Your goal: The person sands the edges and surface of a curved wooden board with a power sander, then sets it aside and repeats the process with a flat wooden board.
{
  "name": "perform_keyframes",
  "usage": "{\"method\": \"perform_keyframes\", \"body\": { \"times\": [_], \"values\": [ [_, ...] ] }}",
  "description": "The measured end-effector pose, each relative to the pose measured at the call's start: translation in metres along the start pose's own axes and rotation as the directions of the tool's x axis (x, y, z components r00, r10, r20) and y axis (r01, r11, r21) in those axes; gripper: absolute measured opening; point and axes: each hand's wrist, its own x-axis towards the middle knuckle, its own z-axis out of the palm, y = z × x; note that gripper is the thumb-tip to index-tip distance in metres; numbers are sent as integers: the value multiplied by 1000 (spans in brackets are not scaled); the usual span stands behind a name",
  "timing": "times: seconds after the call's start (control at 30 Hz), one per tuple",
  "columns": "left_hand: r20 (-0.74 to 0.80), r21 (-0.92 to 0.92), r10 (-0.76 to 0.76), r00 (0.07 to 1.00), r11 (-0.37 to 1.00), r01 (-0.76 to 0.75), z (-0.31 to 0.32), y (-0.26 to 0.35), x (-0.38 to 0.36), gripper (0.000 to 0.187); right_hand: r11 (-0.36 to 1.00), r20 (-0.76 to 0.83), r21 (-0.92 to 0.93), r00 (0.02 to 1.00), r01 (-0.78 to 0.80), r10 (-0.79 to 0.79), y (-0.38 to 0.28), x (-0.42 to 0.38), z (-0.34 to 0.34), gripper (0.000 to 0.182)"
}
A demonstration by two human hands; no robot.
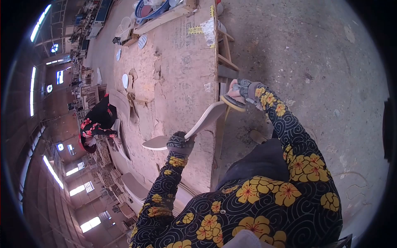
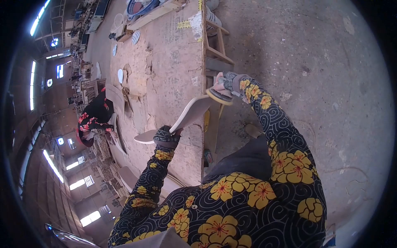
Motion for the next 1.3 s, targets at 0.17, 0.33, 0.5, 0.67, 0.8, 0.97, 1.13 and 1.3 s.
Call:
{"method": "perform_keyframes", "body": {
  "times": [0.17,0.33,0.5,0.67,0.8,0.97,1.13,1.3],
  "values": [
    [0,-25,-10,1000,1000,10,6,-3,-3,35,987,27,140,996,80,-85,-21,4,6,42],
    [19,14,-24,1000,1000,24,2,1,-3,35,990,3,139,1000,9,-10,5,13,6,39],
    [48,17,-58,997,998,57,4,-2,-1,36,979,2,201,999,42,-43,10,14,8,34],
    [56,-18,-49,997,999,50,3,-1,-2,35,977,7,184,993,111,-114,-19,15,16,36],
    [59,29,-33,998,999,31,5,-2,-5,39,972,-39,225,997,69,-61,-10,3,21,37],
    [84,33,-65,994,997,63,-1,-3,1,43,943,-118,324,992,70,-33,-15,-20,28,39],
    [132,12,-81,988,997,80,2,-6,3,41,946,-326,-85,888,313,-323,-73,-46,41,47],
    [134,-10,-75,988,997,78,-4,-4,4,38,953,-373,234,923,190,-93,-83,-61,50,44]
  ]
}}
